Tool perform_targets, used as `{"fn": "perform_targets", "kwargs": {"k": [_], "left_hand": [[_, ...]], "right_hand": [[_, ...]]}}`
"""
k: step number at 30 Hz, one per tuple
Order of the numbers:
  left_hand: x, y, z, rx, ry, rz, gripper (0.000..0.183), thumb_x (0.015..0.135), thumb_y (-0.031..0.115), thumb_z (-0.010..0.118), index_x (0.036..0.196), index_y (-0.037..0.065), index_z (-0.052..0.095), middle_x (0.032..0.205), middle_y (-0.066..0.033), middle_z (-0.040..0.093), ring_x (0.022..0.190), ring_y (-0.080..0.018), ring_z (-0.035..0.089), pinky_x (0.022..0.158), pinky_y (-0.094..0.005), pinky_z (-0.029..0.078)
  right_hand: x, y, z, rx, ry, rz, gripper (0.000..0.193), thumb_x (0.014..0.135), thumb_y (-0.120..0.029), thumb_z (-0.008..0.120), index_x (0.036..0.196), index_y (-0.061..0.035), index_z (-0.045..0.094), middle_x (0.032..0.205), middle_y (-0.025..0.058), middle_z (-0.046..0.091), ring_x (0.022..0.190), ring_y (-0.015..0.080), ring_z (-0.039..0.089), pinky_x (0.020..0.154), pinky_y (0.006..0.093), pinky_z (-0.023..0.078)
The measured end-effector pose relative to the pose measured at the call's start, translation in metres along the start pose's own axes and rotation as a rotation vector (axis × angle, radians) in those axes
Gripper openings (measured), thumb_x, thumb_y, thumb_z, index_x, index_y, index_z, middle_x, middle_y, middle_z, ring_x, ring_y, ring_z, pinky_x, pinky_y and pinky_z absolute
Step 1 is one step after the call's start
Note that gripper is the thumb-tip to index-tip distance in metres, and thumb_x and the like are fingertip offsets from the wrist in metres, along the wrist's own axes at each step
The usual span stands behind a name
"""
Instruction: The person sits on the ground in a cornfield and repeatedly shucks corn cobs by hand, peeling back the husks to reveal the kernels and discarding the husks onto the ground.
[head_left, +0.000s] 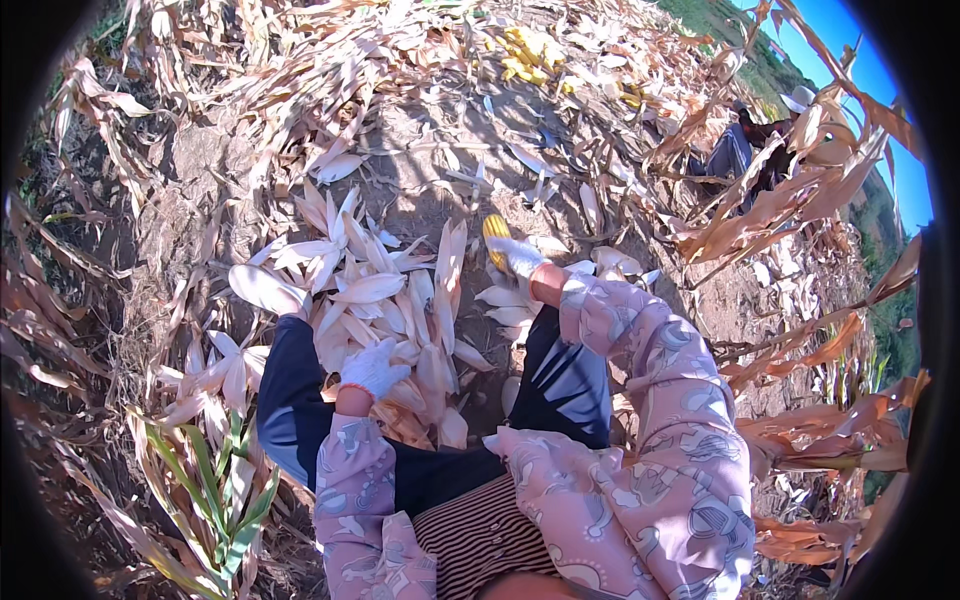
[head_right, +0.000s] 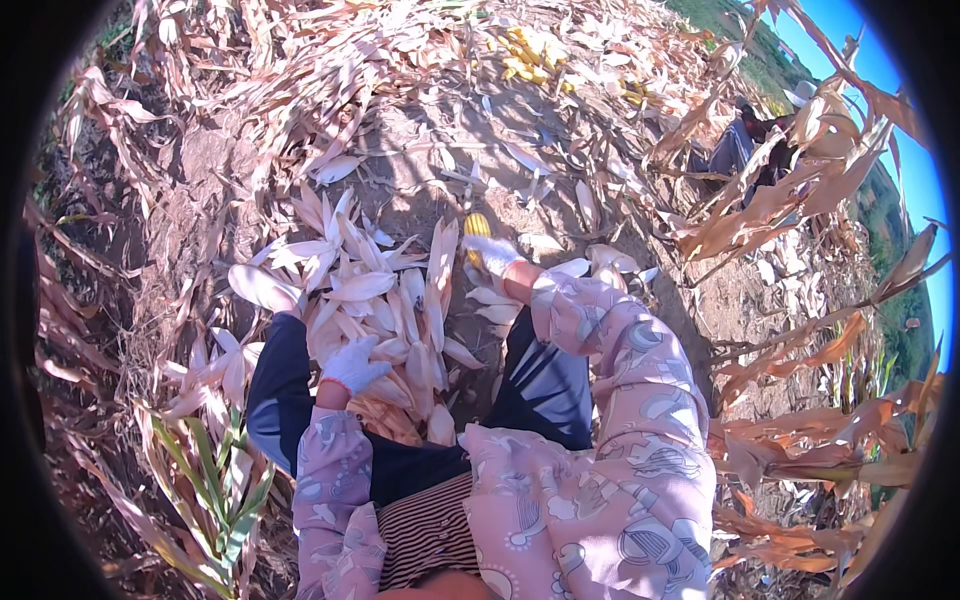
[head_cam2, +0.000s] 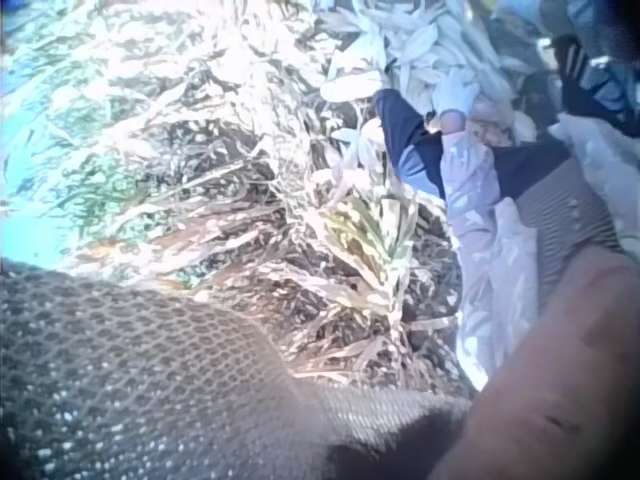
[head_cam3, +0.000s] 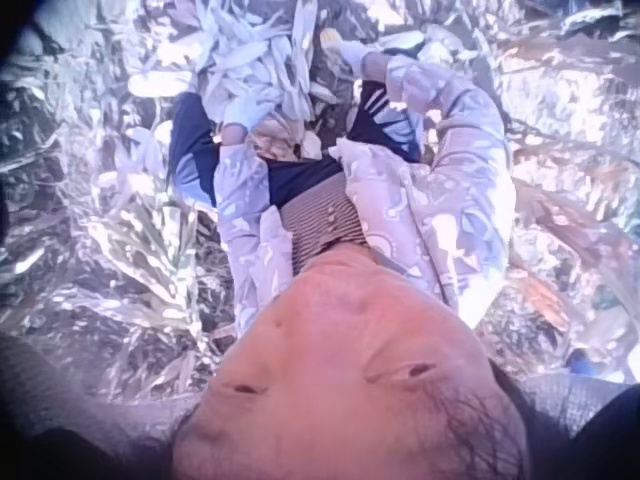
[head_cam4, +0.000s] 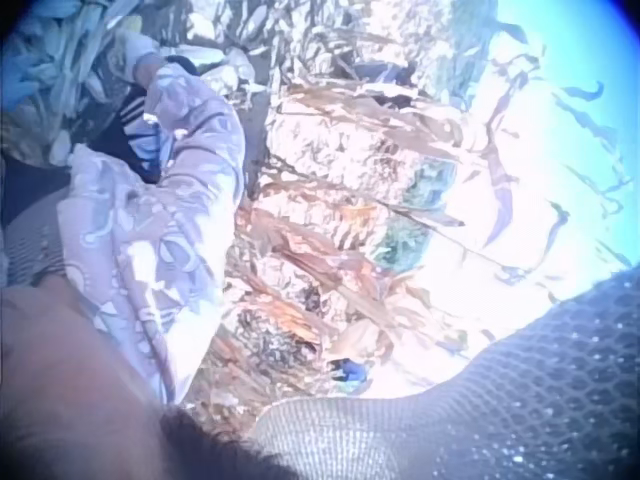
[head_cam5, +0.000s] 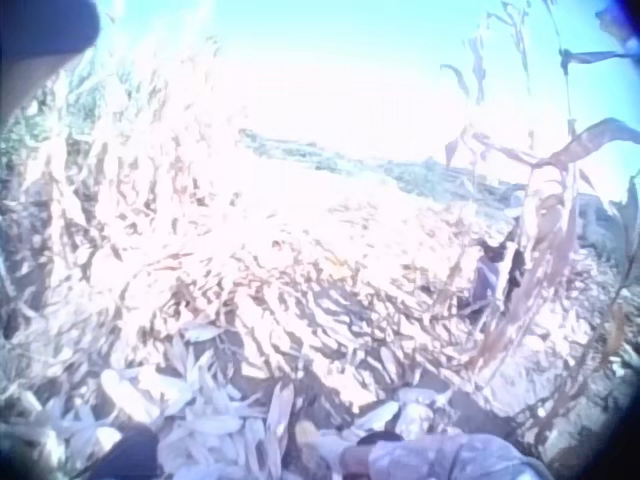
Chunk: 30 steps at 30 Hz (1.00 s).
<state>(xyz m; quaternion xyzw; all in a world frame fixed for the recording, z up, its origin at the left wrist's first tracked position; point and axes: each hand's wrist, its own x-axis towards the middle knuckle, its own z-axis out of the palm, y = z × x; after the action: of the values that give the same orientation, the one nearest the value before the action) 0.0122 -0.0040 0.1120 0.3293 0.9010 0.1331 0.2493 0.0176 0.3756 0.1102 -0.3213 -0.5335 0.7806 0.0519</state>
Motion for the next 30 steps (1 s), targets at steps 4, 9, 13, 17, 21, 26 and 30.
{"fn": "perform_targets", "kwargs": {"k": [4, 9, 13, 17, 21, 26, 30], "left_hand": [[-0.003, -0.003, 0.011, -0.051, 0.035, 0.019, 0.054, 0.078, 0.043, 0.064, 0.124, 0.015, 0.055, 0.121, -0.0207, 0.057, 0.108, -0.0386, 0.058, 0.091, -0.0469, 0.046], [0.000, -0.004, 0.015, -0.067, 0.175, 0.045, 0.031, 0.084, 0.036, 0.060, 0.106, 0.014, 0.065, 0.100, -0.0183, 0.066, 0.093, -0.0378, 0.063, 0.085, -0.0467, 0.048], [0.007, 0.005, 0.016, -0.107, 0.362, 0.040, 0.024, 0.086, 0.031, 0.059, 0.095, 0.011, 0.068, 0.089, -0.0154, 0.068, 0.085, -0.0360, 0.065, 0.078, -0.0455, 0.050], [0.016, 0.003, 0.021, -0.147, 0.462, 0.024, 0.021, 0.084, 0.027, 0.061, 0.094, 0.010, 0.067, 0.088, -0.0155, 0.067, 0.086, -0.0354, 0.064, 0.075, -0.0445, 0.050], [0.021, 0.004, 0.026, -0.190, 0.388, 0.025, 0.020, 0.082, 0.024, 0.062, 0.096, 0.009, 0.066, 0.094, -0.0150, 0.067, 0.091, -0.0344, 0.063, 0.078, -0.0431, 0.049], [0.037, 0.017, 0.045, -0.261, 0.627, 0.061, 0.028, 0.087, 0.025, 0.060, 0.105, 0.003, 0.062, 0.093, -0.0190, 0.063, 0.091, -0.0376, 0.060, 0.080, -0.0459, 0.047], [0.037, 0.034, 0.045, -0.509, 0.664, 0.106, 0.040, 0.091, 0.028, 0.058, 0.121, 0.002, 0.055, 0.109, -0.0181, 0.061, 0.100, -0.0306, 0.059, 0.089, -0.0392, 0.046]], "right_hand": [[-0.002, -0.167, 0.055, 0.352, 0.040, -0.363, 0.032, 0.092, -0.027, 0.059, 0.117, -0.0078, 0.052, 0.111, 0.0101, 0.057, 0.094, 0.0227, 0.059, 0.077, 0.0360, 0.051], [-0.055, -0.112, 0.125, -0.119, -0.385, -0.216, 0.042, 0.095, -0.039, 0.055, 0.122, -0.0083, 0.050, 0.105, 0.0092, 0.065, 0.078, 0.0187, 0.064, 0.069, 0.0337, 0.053], [-0.099, 0.027, 0.112, -0.669, -0.532, 0.003, 0.061, 0.093, -0.058, 0.042, 0.118, -0.0047, 0.059, 0.105, 0.0103, 0.065, 0.092, 0.0188, 0.062, 0.080, 0.0330, 0.051], [-0.122, 0.150, 0.082, -1.300, -0.836, -0.077, 0.052, 0.089, -0.051, 0.050, 0.119, -0.0090, 0.060, 0.107, 0.0123, 0.066, 0.097, 0.0252, 0.063, 0.084, 0.0338, 0.049], [-0.157, 0.135, 0.106, -1.684, -0.991, -0.210, 0.059, 0.080, -0.049, 0.060, 0.124, -0.0098, 0.056, 0.111, 0.0188, 0.064, 0.099, 0.0356, 0.064, 0.084, 0.0419, 0.050], [-0.148, 0.130, 0.108, -1.000, -0.488, -0.418, 0.074, 0.078, -0.048, 0.067, 0.133, -0.0050, 0.043, 0.114, 0.0252, 0.060, 0.103, 0.0417, 0.060, 0.089, 0.0430, 0.049], [-0.127, 0.155, 0.104, -0.683, -0.707, -0.350, 0.078, 0.077, -0.045, 0.070, 0.134, -0.0027, 0.039, 0.117, 0.0257, 0.058, 0.107, 0.0377, 0.059, 0.091, 0.0387, 0.048]]}}
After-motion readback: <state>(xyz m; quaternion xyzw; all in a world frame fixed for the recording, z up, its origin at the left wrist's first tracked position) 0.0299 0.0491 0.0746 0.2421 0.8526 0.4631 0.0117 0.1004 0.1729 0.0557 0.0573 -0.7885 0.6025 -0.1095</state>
